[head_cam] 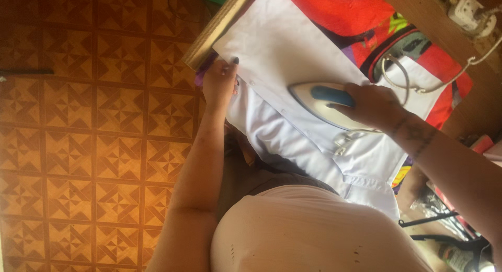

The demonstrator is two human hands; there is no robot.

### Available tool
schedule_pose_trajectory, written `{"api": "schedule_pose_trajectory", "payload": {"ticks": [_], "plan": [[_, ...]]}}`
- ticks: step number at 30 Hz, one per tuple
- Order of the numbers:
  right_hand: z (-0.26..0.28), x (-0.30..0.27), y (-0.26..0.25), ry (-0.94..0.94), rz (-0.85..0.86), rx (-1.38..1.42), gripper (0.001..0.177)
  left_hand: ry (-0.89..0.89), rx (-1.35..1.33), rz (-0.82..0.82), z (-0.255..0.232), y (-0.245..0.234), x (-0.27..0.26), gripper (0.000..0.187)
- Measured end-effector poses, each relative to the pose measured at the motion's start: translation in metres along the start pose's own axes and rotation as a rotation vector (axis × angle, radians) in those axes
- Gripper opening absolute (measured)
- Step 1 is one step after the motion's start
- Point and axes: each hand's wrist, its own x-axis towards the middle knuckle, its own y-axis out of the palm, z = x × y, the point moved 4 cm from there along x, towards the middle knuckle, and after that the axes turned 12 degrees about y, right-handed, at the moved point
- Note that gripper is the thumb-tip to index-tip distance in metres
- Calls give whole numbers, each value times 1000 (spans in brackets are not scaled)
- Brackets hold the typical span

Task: The person irons a white shirt on a surface using an iron, smoothing different parts of the garment by hand and with the iron.

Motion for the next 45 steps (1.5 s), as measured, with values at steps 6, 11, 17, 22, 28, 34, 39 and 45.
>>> {"api": "schedule_pose_trajectory", "payload": {"ticks": [6,11,17,22,28,34,39,45], "plan": [[34,31,-3,-182,-7,-109,55,56,-369,44,29,2,25,29],[77,52,1,-329,9,-138,50,71,-285,-3,34,3,25,26],[19,54,-18,-278,6,-211,56,131,-238,-48,28,-1,22,30],[61,51,-10,-360,-79,-172,54,180,-235,-31,24,-1,22,27],[68,52,7,-332,-123,-110,50,149,-57,-10,21,-5,21,33],[-24,30,-5,-49,-22,-139,55,165,-173,-44,22,-6,20,33],[50,48,-2,-145,-105,-41,57,147,1,3,18,-6,22,33],[32,50,4,-131,-126,-56,57,145,-166,-25,18,-7,18,32]]}}
